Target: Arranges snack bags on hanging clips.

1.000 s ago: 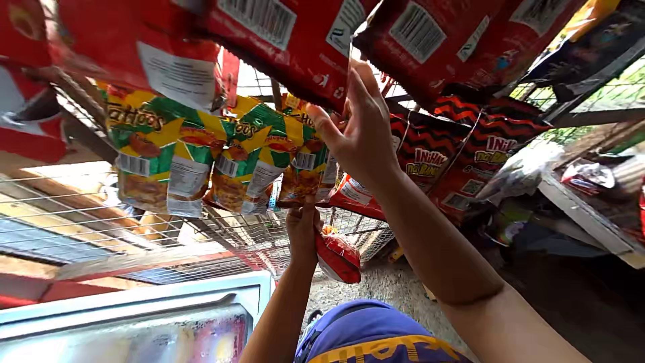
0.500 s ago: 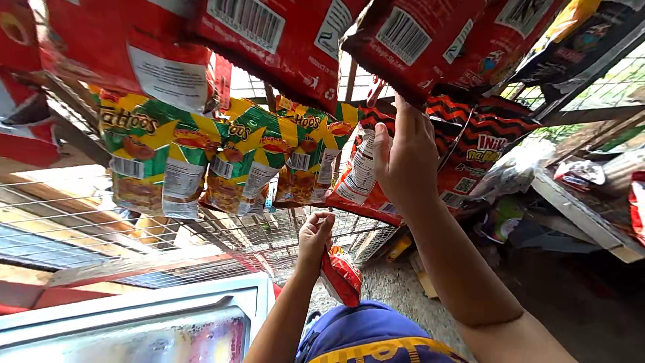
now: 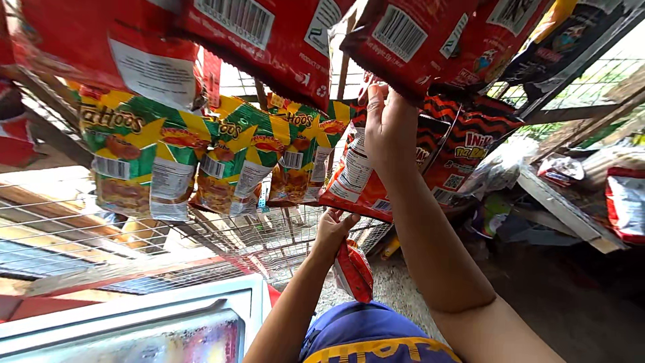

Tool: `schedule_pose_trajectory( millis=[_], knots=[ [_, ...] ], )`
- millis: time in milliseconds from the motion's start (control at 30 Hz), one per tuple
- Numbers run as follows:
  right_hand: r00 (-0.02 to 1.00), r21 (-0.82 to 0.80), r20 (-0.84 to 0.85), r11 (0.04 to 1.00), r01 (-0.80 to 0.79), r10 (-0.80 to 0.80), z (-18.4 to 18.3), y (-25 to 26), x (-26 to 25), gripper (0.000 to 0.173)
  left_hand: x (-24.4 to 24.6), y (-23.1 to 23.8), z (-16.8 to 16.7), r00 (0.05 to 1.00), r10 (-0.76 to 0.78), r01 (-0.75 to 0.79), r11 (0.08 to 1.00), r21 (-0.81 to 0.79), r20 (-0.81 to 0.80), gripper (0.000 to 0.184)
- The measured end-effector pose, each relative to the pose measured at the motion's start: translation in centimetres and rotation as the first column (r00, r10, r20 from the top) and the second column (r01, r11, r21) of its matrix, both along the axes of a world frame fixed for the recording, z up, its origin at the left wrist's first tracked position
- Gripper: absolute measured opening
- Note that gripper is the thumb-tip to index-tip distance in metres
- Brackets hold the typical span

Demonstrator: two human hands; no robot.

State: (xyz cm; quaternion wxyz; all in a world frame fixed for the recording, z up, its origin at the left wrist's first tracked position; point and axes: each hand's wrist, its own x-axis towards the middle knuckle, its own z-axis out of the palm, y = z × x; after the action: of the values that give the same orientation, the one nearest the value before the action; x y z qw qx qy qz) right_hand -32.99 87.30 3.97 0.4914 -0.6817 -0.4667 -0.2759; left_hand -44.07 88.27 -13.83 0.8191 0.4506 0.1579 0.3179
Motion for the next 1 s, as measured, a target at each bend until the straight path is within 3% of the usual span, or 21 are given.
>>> schedule_pose_trajectory(
  millis=[67,167,267,400,500,667,800,900,1000],
  knots=[
    [0.999,0.049,-0.034,0.998,-0.03,0.032,0.1,-0.1,0.1,0.03,0.3,0.0,0.2,1.0,-0.008,0.008,1.0,-0.026,0.022,0.021],
    [0.991,0.092,-0.028,0.988,-0.128,0.131,0.1,-0.4,0.5,0.027,0.3,-0.1,1.3,0.999,-0.045,0.047,0.996,-0.069,0.028,0.008],
    [0.967,0.107,-0.056,0.964,-0.243,0.25,-0.1,-0.5,1.0,0.027,0.7,0.2,1.3,0.993,-0.078,0.082,0.995,-0.048,0.093,0.017],
    [0.947,0.049,-0.071,0.95,-0.31,0.313,0.0,-0.7,1.4,0.031,1.3,0.2,1.3,0.984,-0.027,0.039,0.997,-0.066,0.175,0.014],
    [0.94,0.031,-0.057,0.941,-0.336,0.337,0.5,-0.9,1.9,0.029,1.4,-0.1,1.7,0.989,0.027,-0.015,0.996,-0.084,0.147,0.01],
    [0.933,0.16,0.031,0.92,-0.358,0.358,0.1,-0.6,2.0,0.026,1.2,-0.4,1.9,0.995,0.032,-0.021,0.994,-0.11,0.099,0.013],
    [0.96,0.067,0.103,0.961,-0.268,0.26,0.0,-1.1,1.7,0.029,1.4,-0.7,1.6,0.99,0.03,-0.009,0.989,-0.145,0.141,0.008],
    [0.97,-0.001,0.15,0.982,-0.191,0.189,0.2,-1.6,1.3,0.031,1.9,-1.1,1.7,0.983,0.04,-0.003,0.979,-0.204,0.177,0.015],
    [0.961,-0.06,0.152,0.973,-0.223,0.23,0.4,-2.1,1.1,0.032,2.2,-1.2,1.2,0.967,0.023,0.035,0.975,-0.22,0.255,0.018]
  ],
)
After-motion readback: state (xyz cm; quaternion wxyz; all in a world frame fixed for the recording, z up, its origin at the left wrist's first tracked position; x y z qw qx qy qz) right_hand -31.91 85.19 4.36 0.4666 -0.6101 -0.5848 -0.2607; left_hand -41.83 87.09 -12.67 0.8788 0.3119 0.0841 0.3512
